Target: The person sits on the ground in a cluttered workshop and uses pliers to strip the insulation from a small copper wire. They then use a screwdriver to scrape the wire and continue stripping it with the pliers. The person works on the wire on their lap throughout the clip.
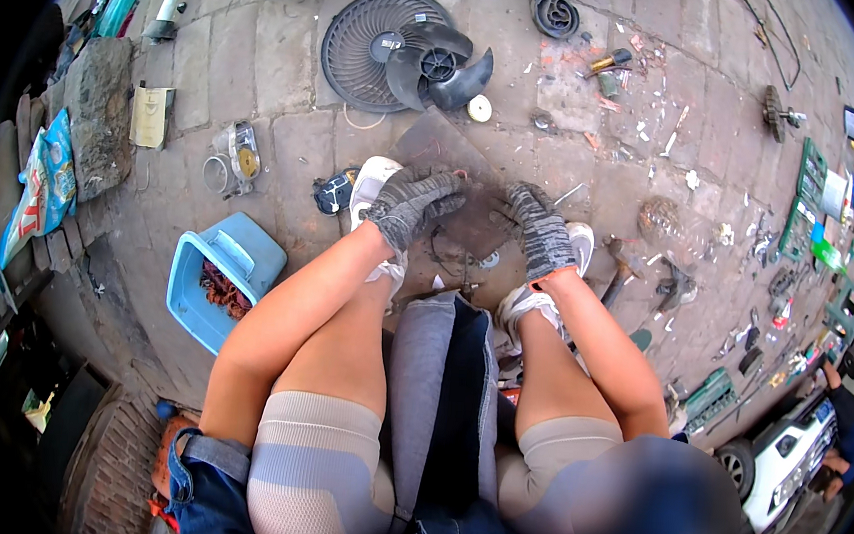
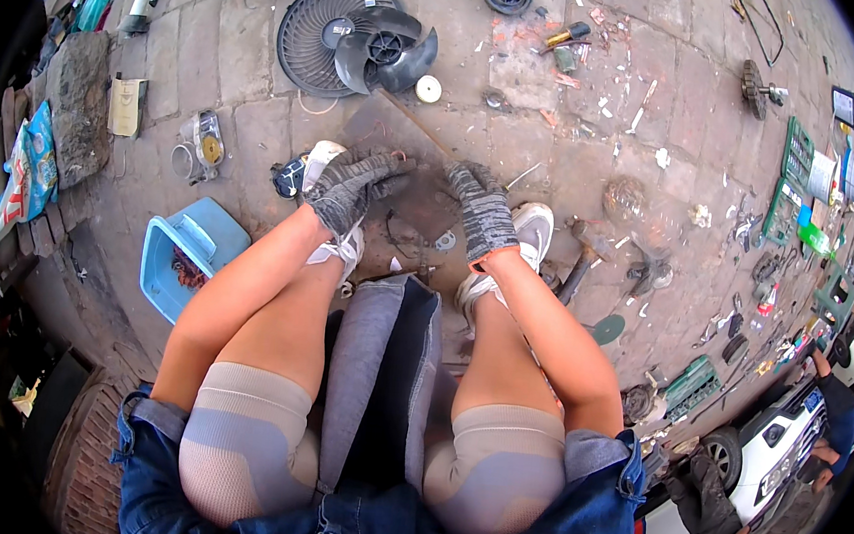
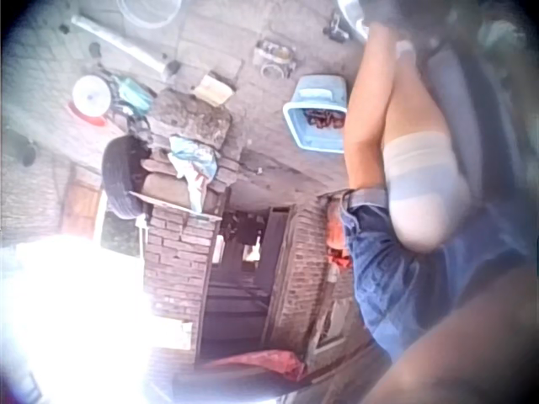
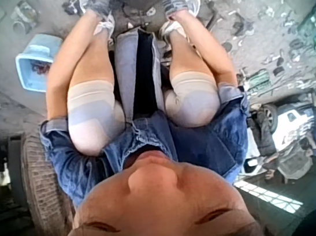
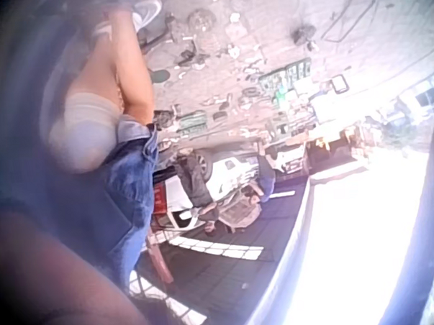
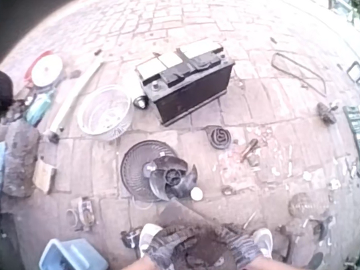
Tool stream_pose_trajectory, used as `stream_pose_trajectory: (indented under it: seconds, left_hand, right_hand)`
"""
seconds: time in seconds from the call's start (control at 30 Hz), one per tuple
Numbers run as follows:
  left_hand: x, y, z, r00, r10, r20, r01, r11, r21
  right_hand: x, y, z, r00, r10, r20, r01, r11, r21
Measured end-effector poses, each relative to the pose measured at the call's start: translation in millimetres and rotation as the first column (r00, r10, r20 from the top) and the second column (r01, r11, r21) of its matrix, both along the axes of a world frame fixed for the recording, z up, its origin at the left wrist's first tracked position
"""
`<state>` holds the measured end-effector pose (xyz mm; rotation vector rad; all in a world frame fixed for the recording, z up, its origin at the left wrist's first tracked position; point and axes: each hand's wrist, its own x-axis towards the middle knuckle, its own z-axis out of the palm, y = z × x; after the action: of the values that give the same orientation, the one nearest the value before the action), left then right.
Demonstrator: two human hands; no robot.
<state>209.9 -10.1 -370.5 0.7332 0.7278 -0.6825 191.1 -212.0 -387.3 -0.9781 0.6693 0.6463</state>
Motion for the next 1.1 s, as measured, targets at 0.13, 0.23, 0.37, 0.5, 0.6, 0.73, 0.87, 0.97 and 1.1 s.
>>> stream_pose_trajectory:
  seconds: [0.13,0.23,0.37,0.5,0.6,0.73,0.87,0.97,1.1]
  left_hand:
    - [6,7,5,0.999,-0.003,-0.037,0.005,0.998,0.063]
    - [6,8,6,0.999,0.015,-0.035,-0.012,0.997,0.072]
    - [10,9,11,0.997,0.027,-0.070,-0.021,0.996,0.088]
    - [6,12,5,0.998,0.004,-0.055,0.000,0.997,0.075]
    - [5,15,2,0.998,0.017,-0.066,-0.017,1.000,0.002]
    - [6,13,4,0.998,0.031,-0.057,-0.037,0.995,-0.098]
    - [5,13,7,0.997,0.061,-0.038,-0.064,0.994,-0.085]
    - [6,15,14,0.998,0.065,-0.025,-0.066,0.996,-0.062]
    - [6,17,24,0.996,0.093,-0.003,-0.093,0.994,-0.053]
  right_hand:
    - [0,7,9,0.953,0.290,-0.087,-0.292,0.956,-0.014]
    - [-18,20,-19,0.730,0.680,0.068,-0.556,0.649,-0.519]
    - [-21,32,28,0.291,0.920,-0.264,-0.956,0.289,-0.047]
    - [-17,3,-17,0.548,0.827,0.121,-0.601,0.491,-0.630]
    - [24,-2,-13,0.834,0.528,0.160,-0.278,0.653,-0.704]
    - [69,-3,-35,0.684,0.718,0.131,-0.190,0.349,-0.918]
    - [100,12,-50,0.576,0.816,0.058,-0.063,0.116,-0.991]
    - [112,19,-55,0.561,0.828,-0.020,-0.105,0.047,-0.993]
    - [122,28,-42,0.490,0.853,-0.179,-0.207,-0.085,-0.975]
